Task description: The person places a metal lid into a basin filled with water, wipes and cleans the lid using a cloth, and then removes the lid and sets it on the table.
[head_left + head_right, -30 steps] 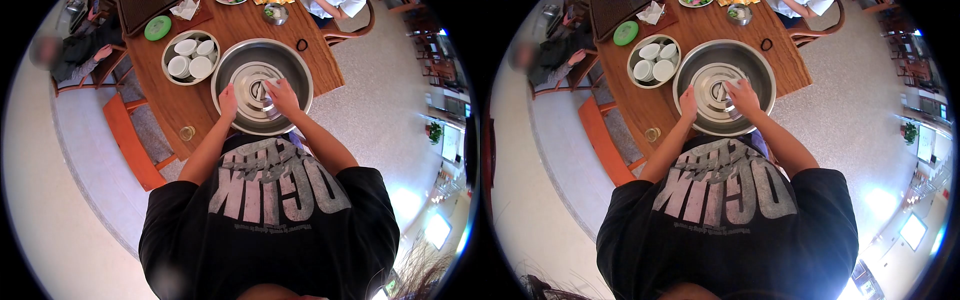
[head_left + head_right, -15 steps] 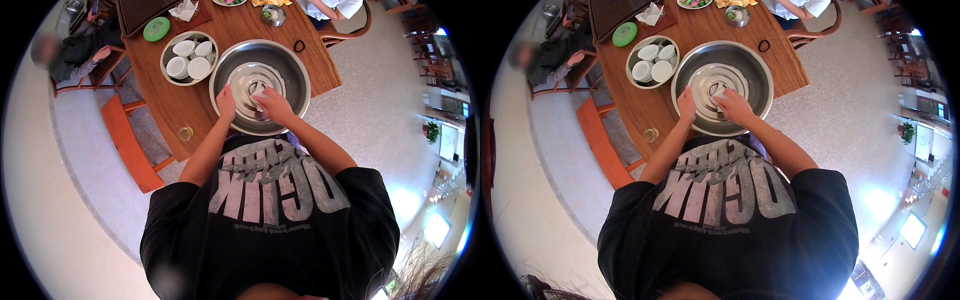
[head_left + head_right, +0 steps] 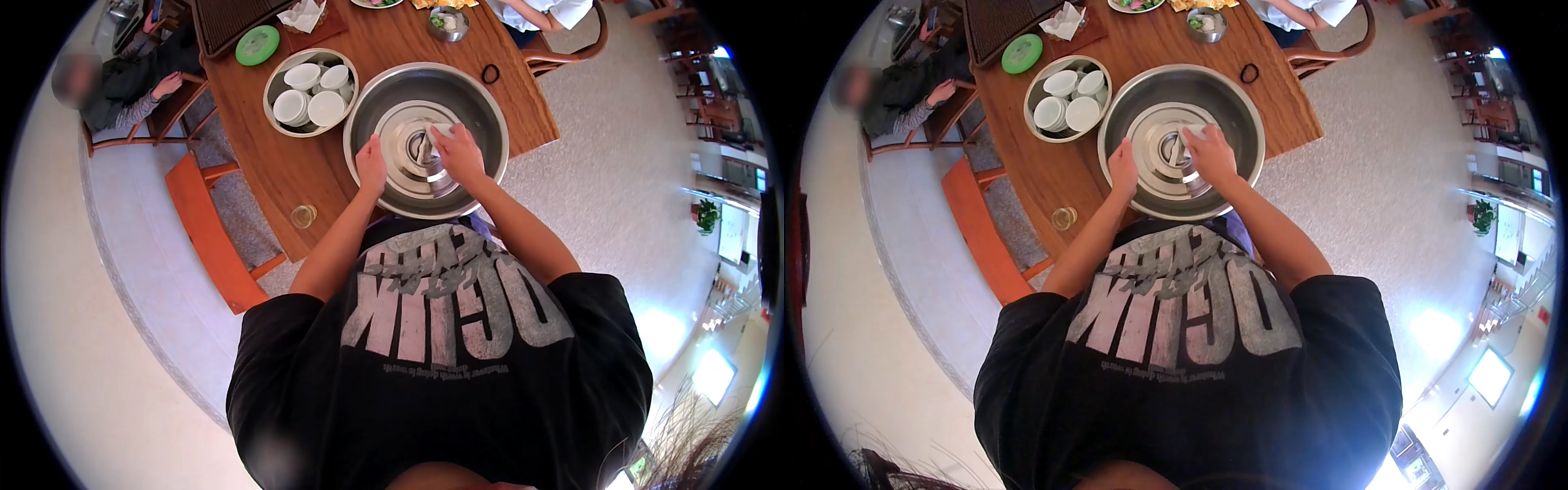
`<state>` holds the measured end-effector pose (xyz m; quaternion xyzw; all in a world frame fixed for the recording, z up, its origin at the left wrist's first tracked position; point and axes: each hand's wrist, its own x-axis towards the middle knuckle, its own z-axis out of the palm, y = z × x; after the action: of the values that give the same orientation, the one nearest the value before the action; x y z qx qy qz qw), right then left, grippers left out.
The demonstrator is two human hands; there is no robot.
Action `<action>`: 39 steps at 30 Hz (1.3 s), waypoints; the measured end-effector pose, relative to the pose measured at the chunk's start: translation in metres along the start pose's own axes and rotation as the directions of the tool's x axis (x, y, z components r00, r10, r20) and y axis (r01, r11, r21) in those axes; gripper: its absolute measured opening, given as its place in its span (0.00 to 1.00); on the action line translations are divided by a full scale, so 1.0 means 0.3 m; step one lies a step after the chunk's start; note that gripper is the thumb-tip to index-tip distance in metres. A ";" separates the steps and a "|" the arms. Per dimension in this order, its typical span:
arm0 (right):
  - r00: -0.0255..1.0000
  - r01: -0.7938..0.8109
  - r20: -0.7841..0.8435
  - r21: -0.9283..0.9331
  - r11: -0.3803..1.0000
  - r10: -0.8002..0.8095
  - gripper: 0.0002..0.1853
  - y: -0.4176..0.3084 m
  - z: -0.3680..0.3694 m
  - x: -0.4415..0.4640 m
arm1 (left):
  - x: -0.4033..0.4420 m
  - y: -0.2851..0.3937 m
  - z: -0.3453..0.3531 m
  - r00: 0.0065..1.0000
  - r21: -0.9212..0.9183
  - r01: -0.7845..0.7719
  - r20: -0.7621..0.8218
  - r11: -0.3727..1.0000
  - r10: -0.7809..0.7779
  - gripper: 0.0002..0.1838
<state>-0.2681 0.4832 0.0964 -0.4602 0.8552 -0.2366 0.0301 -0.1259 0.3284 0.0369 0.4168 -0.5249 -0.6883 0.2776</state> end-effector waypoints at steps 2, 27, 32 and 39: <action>0.997 0.028 0.070 0.009 1.000 -0.029 0.18 -0.026 -0.003 -0.009 | 0.000 -0.005 0.003 1.000 -0.021 0.003 -0.001 1.000 -0.003 0.25; 0.992 0.102 0.084 -0.049 0.994 -0.097 0.16 -0.140 -0.038 0.041 | -0.013 0.041 0.008 0.998 -0.049 0.045 -0.037 0.998 -0.047 0.24; 0.956 0.206 0.212 0.001 0.978 -0.202 0.15 -0.123 -0.063 -0.004 | -0.007 0.016 0.004 0.998 -0.038 0.062 -0.021 0.997 -0.063 0.24; 0.941 0.284 0.228 -0.130 0.950 -0.250 0.18 -0.122 -0.109 0.033 | 0.003 -0.007 -0.012 0.993 -0.053 0.119 0.035 0.991 -0.117 0.23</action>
<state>-0.2544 0.4705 0.1430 -0.5954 0.7929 -0.1192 0.0499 -0.1230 0.3266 0.0342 0.4281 -0.4845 -0.7244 0.2395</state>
